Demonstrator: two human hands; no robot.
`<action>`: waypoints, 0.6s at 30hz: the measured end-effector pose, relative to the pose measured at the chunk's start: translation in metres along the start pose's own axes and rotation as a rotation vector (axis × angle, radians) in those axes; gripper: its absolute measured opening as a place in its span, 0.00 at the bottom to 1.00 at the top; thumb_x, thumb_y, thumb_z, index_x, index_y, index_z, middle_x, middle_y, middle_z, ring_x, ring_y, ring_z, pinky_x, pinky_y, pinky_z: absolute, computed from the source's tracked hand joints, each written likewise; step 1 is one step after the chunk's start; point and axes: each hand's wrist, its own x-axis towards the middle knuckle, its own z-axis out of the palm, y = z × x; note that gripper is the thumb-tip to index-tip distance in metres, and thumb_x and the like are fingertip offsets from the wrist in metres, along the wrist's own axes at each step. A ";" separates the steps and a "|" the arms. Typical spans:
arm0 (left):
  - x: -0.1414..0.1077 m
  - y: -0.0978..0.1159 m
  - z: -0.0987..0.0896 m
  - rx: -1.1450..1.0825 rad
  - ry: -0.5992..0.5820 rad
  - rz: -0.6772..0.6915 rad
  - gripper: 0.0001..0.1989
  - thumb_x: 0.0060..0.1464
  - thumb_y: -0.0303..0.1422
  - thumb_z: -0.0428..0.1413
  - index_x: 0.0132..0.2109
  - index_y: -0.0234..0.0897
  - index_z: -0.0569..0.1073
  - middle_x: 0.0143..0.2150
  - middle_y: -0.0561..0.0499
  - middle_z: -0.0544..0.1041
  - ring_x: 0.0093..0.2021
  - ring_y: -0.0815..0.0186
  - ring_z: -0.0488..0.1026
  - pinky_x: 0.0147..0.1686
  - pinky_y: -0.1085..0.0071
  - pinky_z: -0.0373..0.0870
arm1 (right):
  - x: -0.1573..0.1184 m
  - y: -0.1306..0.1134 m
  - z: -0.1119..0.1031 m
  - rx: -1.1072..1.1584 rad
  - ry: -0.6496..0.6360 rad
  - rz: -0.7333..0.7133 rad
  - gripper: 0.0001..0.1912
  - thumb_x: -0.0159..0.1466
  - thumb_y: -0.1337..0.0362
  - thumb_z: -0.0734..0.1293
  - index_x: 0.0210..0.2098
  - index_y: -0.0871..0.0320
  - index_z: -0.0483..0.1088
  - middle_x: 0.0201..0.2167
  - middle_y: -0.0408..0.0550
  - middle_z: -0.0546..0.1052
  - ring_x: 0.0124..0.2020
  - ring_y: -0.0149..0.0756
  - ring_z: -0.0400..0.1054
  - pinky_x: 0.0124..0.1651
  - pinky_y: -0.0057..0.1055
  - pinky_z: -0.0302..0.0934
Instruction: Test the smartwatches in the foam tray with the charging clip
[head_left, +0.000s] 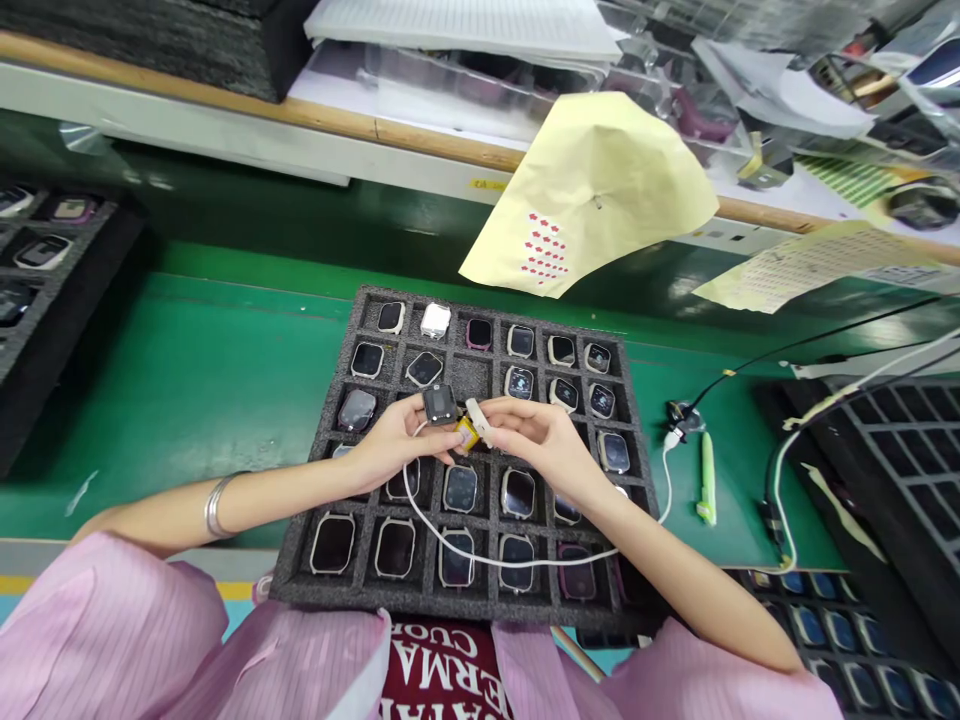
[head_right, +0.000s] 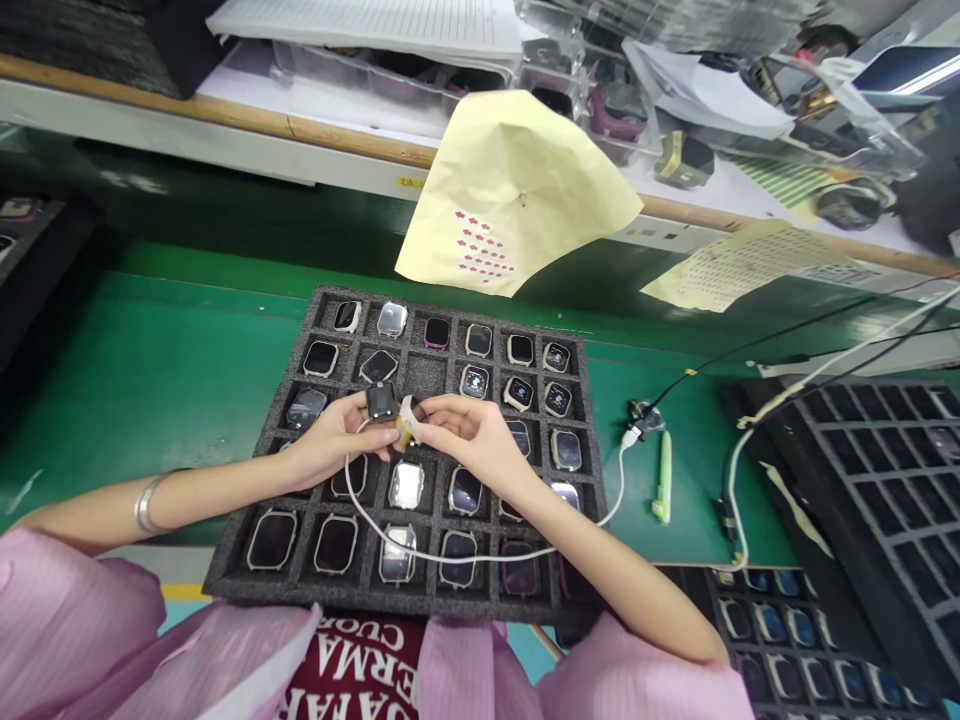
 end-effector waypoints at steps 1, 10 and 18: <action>0.000 -0.001 0.000 0.028 0.043 0.038 0.20 0.43 0.31 0.67 0.42 0.32 0.69 0.37 0.48 0.77 0.34 0.66 0.76 0.29 0.74 0.74 | -0.001 0.002 -0.001 0.008 0.011 0.017 0.16 0.53 0.60 0.75 0.39 0.60 0.76 0.38 0.50 0.78 0.38 0.37 0.72 0.44 0.36 0.67; -0.009 -0.004 -0.006 0.580 -0.003 0.424 0.08 0.51 0.34 0.62 0.35 0.34 0.74 0.34 0.48 0.76 0.32 0.66 0.73 0.33 0.70 0.73 | -0.007 0.009 -0.002 0.198 -0.248 0.098 0.13 0.59 0.60 0.72 0.40 0.62 0.78 0.32 0.50 0.78 0.31 0.32 0.70 0.36 0.29 0.66; -0.013 -0.005 -0.008 0.625 -0.028 0.476 0.08 0.51 0.35 0.62 0.37 0.35 0.75 0.35 0.47 0.75 0.32 0.65 0.72 0.31 0.70 0.72 | -0.014 0.011 -0.001 0.176 -0.300 0.012 0.20 0.58 0.61 0.74 0.50 0.57 0.73 0.42 0.51 0.78 0.41 0.38 0.73 0.46 0.35 0.67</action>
